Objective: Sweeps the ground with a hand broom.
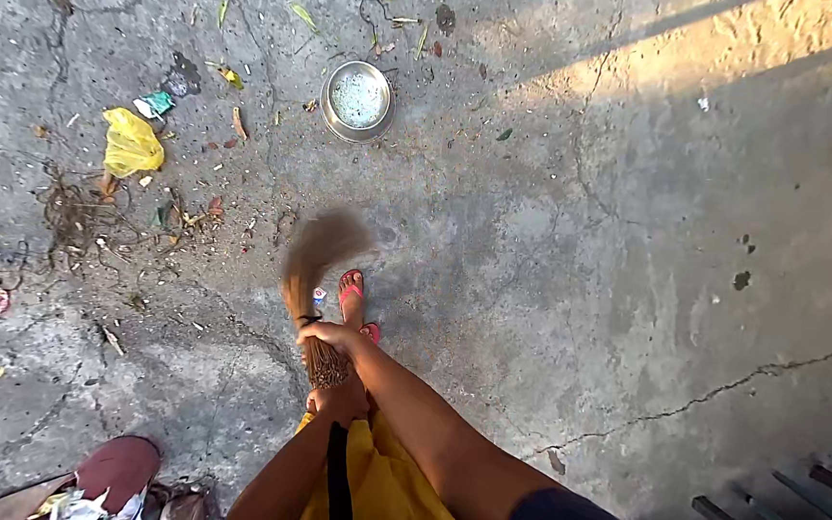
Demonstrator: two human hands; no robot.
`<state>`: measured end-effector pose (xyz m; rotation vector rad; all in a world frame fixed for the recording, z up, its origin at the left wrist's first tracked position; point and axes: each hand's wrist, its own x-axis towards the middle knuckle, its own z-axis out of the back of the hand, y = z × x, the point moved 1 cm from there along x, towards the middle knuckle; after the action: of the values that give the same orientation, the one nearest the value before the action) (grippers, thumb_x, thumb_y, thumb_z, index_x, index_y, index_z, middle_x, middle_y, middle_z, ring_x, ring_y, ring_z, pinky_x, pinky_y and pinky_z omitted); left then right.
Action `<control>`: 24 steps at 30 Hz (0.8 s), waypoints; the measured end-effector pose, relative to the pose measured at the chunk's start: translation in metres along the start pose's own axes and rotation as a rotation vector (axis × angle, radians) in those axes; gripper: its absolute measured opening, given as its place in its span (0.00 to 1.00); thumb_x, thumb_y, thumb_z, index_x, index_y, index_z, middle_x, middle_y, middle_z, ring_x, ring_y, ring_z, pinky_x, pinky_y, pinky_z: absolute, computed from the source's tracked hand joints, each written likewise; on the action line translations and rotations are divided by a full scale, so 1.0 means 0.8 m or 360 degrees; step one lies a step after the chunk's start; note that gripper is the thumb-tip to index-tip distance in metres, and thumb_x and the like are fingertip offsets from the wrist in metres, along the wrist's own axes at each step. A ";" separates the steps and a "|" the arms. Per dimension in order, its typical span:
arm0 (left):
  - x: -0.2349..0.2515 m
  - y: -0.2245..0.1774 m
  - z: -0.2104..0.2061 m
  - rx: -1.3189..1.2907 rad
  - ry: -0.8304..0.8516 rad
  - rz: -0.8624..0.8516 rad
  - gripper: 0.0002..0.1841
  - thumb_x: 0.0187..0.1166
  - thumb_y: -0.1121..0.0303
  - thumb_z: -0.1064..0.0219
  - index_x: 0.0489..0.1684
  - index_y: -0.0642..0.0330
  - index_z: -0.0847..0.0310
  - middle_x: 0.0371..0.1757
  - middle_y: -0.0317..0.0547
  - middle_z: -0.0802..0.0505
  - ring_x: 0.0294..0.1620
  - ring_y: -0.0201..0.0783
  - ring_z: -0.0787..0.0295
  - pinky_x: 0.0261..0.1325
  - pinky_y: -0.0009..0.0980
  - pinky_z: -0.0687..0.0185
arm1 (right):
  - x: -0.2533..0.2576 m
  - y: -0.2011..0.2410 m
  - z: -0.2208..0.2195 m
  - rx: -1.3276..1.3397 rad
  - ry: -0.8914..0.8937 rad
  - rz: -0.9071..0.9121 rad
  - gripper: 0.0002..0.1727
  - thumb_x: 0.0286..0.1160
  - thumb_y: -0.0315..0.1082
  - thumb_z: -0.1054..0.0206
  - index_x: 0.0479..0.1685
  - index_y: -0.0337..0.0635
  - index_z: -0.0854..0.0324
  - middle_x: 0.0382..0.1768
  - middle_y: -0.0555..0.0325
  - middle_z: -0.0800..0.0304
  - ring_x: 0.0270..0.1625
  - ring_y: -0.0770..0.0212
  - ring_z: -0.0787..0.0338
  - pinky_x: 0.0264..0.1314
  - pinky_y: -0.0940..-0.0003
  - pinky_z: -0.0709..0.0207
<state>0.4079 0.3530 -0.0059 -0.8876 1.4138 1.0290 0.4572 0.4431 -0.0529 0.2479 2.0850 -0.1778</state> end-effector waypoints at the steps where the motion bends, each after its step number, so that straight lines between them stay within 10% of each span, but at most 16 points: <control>1: 0.003 0.005 -0.009 -0.0030 -0.0023 0.0027 0.46 0.60 0.35 0.26 0.77 0.56 0.27 0.62 0.67 0.12 0.61 0.69 0.14 0.51 0.71 0.20 | -0.003 0.002 -0.005 0.0008 0.0221 -0.0014 0.07 0.82 0.37 0.43 0.43 0.44 0.27 0.24 0.60 0.20 0.24 0.66 0.17 0.28 0.69 0.17; 6: 0.025 0.061 -0.053 -0.0331 -0.0122 -0.0026 0.65 0.52 0.29 0.20 0.96 0.23 0.61 0.86 0.76 0.36 0.67 0.74 0.18 0.57 0.68 0.17 | -0.098 -0.066 0.083 0.0084 0.0331 0.0452 0.23 0.86 0.51 0.53 0.64 0.44 0.27 0.27 0.59 0.17 0.24 0.65 0.16 0.29 0.68 0.16; 10: 0.010 0.138 -0.067 -0.0505 -0.0036 -0.0116 0.68 0.57 0.28 0.22 0.99 0.35 0.70 0.86 0.82 0.38 0.74 0.78 0.24 0.68 0.70 0.23 | -0.185 -0.181 0.163 0.0347 -0.0400 0.0569 0.25 0.90 0.50 0.56 0.75 0.44 0.37 0.32 0.53 0.15 0.30 0.57 0.11 0.36 0.59 0.12; 16: 0.003 0.196 -0.148 -0.0178 0.0115 0.0035 0.54 0.76 0.50 0.26 0.99 0.38 0.67 0.91 0.81 0.52 0.77 0.81 0.30 0.67 0.70 0.24 | -0.142 -0.286 0.109 0.1362 -0.1073 0.0537 0.13 0.90 0.45 0.49 0.50 0.44 0.31 0.25 0.56 0.19 0.24 0.60 0.14 0.30 0.61 0.14; 21: 0.051 0.215 -0.215 0.0016 -0.0162 0.0255 0.44 0.79 0.47 0.34 0.96 0.28 0.55 0.86 0.81 0.40 0.72 0.84 0.28 0.56 0.78 0.26 | 0.015 -0.282 -0.059 0.0324 -0.0306 -0.0038 0.25 0.83 0.49 0.37 0.69 0.41 0.27 0.42 0.52 0.15 0.38 0.61 0.15 0.45 0.60 0.16; 24: 0.054 0.252 -0.201 -0.0013 -0.0110 0.0165 0.50 0.74 0.42 0.30 0.98 0.30 0.60 0.88 0.78 0.40 0.75 0.82 0.30 0.57 0.76 0.25 | 0.049 -0.260 -0.100 0.0100 0.0155 -0.0256 0.20 0.84 0.56 0.41 0.50 0.47 0.26 0.27 0.59 0.18 0.26 0.63 0.15 0.32 0.64 0.15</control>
<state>0.1610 0.2713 -0.0277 -0.7841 1.4101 1.1335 0.3195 0.2637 -0.0415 0.1284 2.1992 -0.3346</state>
